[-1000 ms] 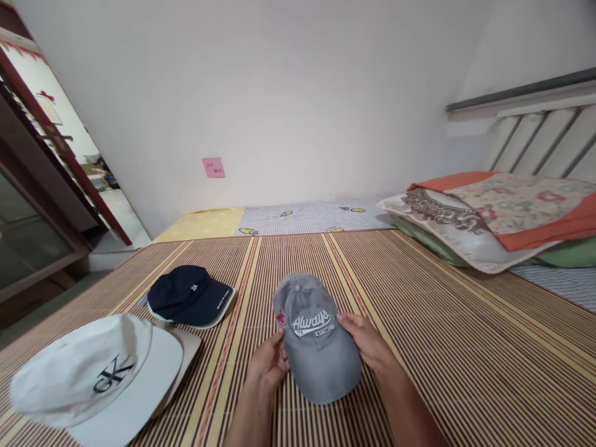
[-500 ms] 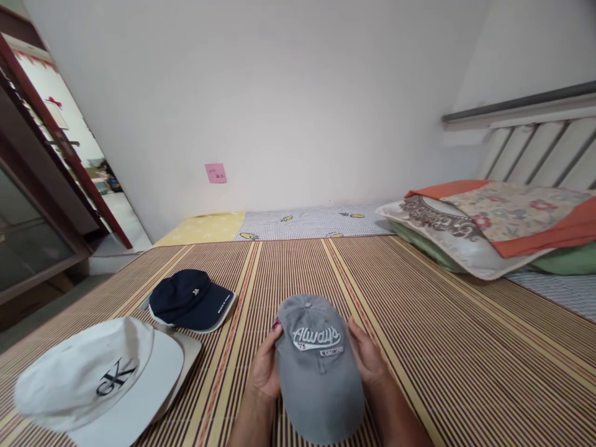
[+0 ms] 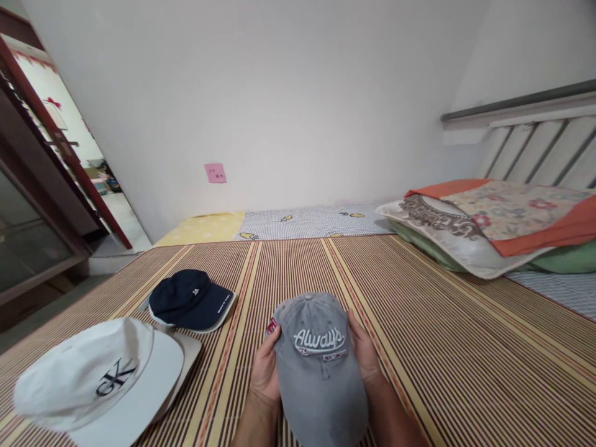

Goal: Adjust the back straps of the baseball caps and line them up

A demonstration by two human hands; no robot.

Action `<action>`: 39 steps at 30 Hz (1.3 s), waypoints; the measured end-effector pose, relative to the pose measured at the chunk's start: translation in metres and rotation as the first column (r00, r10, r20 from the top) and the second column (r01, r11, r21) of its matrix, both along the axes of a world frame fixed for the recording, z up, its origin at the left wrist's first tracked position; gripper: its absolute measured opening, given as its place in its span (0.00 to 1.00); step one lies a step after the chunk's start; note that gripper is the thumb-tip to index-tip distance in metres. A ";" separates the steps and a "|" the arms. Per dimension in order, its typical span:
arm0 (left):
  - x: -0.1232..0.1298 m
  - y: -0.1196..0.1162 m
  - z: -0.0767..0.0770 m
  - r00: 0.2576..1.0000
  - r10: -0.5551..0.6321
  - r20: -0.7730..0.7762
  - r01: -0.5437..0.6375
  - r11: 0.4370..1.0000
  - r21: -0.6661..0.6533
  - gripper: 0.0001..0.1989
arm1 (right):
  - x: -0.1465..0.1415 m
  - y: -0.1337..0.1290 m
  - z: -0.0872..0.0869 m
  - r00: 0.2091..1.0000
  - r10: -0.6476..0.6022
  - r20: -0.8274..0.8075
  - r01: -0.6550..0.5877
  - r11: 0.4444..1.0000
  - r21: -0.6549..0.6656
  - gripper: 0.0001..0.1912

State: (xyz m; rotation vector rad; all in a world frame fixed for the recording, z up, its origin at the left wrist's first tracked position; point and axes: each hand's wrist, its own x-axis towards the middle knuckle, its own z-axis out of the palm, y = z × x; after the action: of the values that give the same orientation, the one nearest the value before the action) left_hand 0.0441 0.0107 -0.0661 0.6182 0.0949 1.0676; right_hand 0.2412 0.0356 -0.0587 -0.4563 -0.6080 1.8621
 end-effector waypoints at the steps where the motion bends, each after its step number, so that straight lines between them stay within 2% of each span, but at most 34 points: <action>1: -0.001 0.000 -0.002 1.000 -0.007 -0.010 0.007 1.000 0.000 0.21 | 0.000 0.000 -0.001 1.000 -0.002 -0.002 0.002 1.000 -0.006 0.29; 7: -0.015 0.004 -0.015 0.997 -0.016 -0.077 0.019 0.999 0.040 0.21 | 0.004 0.007 -0.005 0.996 -0.091 -0.012 0.091 0.996 0.016 0.29; 10: -0.018 0.007 -0.016 0.997 -0.011 -0.077 0.015 0.999 0.046 0.22 | 0.004 0.010 -0.006 0.996 -0.085 -0.011 0.085 0.996 0.003 0.31; 13: -0.016 0.007 -0.011 0.999 0.022 -0.029 -0.021 0.999 0.041 0.21 | 0.002 0.009 -0.003 0.998 -0.058 -0.012 0.058 0.998 0.016 0.34; 17: -0.011 0.003 0.000 0.994 0.101 0.040 -0.103 0.994 0.046 0.20 | 0.000 0.002 0.005 1.000 -0.014 -0.003 0.014 0.999 0.046 0.32; 22: -0.008 -0.001 0.010 0.997 0.077 0.002 -0.077 0.997 -0.024 0.26 | 0.000 -0.005 0.014 0.999 0.048 0.021 -0.050 0.996 0.076 0.29; 29: -0.009 0.000 0.012 0.994 0.070 -0.079 -0.072 0.997 -0.026 0.31 | 0.007 -0.006 0.016 0.999 0.031 0.017 -0.032 0.993 0.109 0.31; 33: -0.012 -0.001 0.009 0.994 0.055 -0.098 -0.060 0.997 -0.044 0.33 | 0.012 -0.010 0.014 1.000 0.029 0.007 -0.029 0.994 0.105 0.32; 39: -0.017 0.010 -0.003 0.996 0.027 -0.082 -0.030 0.999 -0.035 0.26 | 0.018 -0.011 0.012 1.000 0.026 0.000 -0.025 0.997 0.077 0.31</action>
State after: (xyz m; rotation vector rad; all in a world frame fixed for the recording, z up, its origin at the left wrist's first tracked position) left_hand 0.0275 0.0206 -0.0695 0.6293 0.1944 1.0657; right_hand 0.2590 0.0248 -0.0465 -0.3985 -0.6851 1.8560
